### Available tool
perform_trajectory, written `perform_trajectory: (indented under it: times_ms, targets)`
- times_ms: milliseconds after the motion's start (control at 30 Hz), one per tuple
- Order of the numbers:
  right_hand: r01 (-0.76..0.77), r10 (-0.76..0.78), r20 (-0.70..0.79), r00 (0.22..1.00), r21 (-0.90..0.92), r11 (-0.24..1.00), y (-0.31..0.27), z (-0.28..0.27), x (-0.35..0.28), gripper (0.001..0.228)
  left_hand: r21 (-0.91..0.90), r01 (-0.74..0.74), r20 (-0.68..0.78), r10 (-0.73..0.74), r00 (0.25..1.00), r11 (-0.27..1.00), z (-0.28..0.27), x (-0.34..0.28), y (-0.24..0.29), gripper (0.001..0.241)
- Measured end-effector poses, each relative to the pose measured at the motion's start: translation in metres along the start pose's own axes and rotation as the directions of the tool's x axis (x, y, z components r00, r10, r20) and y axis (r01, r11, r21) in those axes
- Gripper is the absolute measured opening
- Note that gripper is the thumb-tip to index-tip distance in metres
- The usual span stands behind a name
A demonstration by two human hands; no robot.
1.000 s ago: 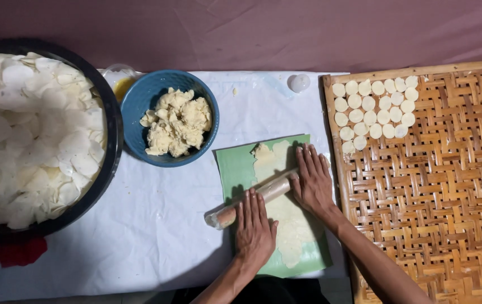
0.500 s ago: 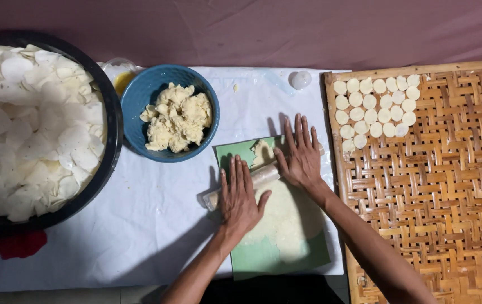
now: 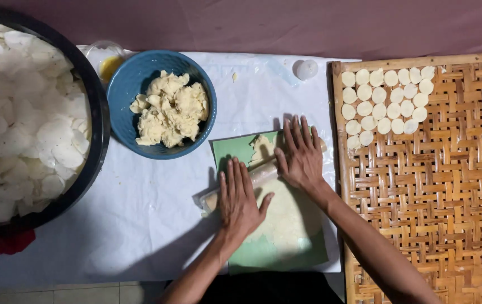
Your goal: Rolling out yellow dough into thin layers on a plastic sheet as part of a cracker-making process.
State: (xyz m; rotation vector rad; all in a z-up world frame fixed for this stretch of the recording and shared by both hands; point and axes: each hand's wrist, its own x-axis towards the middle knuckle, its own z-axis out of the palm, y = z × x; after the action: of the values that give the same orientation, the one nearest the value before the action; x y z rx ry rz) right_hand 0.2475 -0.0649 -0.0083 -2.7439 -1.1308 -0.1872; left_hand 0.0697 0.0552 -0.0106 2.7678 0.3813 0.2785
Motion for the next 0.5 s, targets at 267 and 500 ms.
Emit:
perform_trajectory:
  times_ms: [267,500]
  targets:
    - [-0.076,0.068,0.074,0.995,0.119,0.990,-0.015,-0.018,0.054,0.083,-0.004,-0.038,-0.048,0.038,0.998,0.999,-0.027,0.048,-0.022,0.095]
    - [-0.106,0.087,0.117,0.989,0.167,0.980,-0.009,-0.029,-0.042,0.078,-0.175,-0.060,0.060,0.071,0.996,0.983,-0.045,-0.026,0.009,0.073]
